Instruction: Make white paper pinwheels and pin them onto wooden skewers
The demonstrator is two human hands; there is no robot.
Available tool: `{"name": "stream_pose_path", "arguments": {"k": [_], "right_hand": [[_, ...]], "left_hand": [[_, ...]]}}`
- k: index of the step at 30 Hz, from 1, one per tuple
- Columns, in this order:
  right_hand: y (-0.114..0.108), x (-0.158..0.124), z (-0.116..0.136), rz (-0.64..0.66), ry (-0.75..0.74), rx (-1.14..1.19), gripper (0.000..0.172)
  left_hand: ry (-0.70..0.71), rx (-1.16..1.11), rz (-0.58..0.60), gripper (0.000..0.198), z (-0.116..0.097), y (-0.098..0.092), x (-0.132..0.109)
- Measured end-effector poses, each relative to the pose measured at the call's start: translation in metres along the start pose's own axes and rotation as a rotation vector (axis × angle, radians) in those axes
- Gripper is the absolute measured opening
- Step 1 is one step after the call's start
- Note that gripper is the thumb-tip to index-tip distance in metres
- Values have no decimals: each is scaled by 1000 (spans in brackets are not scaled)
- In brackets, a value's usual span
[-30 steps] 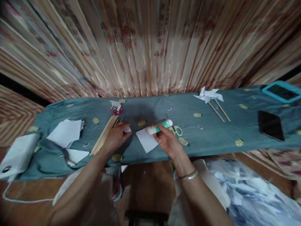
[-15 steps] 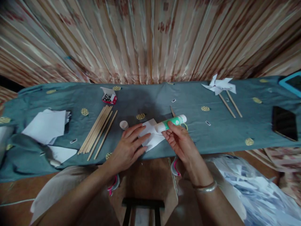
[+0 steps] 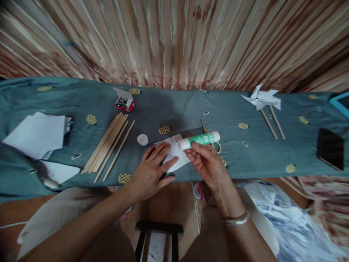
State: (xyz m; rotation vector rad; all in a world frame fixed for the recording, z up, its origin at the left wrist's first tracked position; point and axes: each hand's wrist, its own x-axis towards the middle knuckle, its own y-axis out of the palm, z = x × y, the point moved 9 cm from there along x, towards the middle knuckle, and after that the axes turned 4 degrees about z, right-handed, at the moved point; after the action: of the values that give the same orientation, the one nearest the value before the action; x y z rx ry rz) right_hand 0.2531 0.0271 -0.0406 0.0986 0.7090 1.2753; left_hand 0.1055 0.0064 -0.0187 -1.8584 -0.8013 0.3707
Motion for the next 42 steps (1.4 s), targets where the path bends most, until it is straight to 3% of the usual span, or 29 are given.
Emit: {"name": "stream_pose_path", "arguments": {"k": [3, 9, 22, 27, 42], "right_hand": [[0, -1, 7, -23, -79, -156, 26], [19, -10, 32, -27, -348, -720, 22], [32, -15, 31, -35, -564, -1379, 33], [37, -17, 32, -68, -593, -1499, 37], [56, -19, 26, 29, -664, -1568, 34]], "left_hand": [[-6, -5, 4, 53, 0, 0, 0], [-24, -32, 23, 52, 0, -2, 0], [-6, -55, -41, 54, 0, -5, -2], [-5, -50, -44, 56, -1, -4, -3], [7, -14, -12, 58, -3, -1, -6]]}}
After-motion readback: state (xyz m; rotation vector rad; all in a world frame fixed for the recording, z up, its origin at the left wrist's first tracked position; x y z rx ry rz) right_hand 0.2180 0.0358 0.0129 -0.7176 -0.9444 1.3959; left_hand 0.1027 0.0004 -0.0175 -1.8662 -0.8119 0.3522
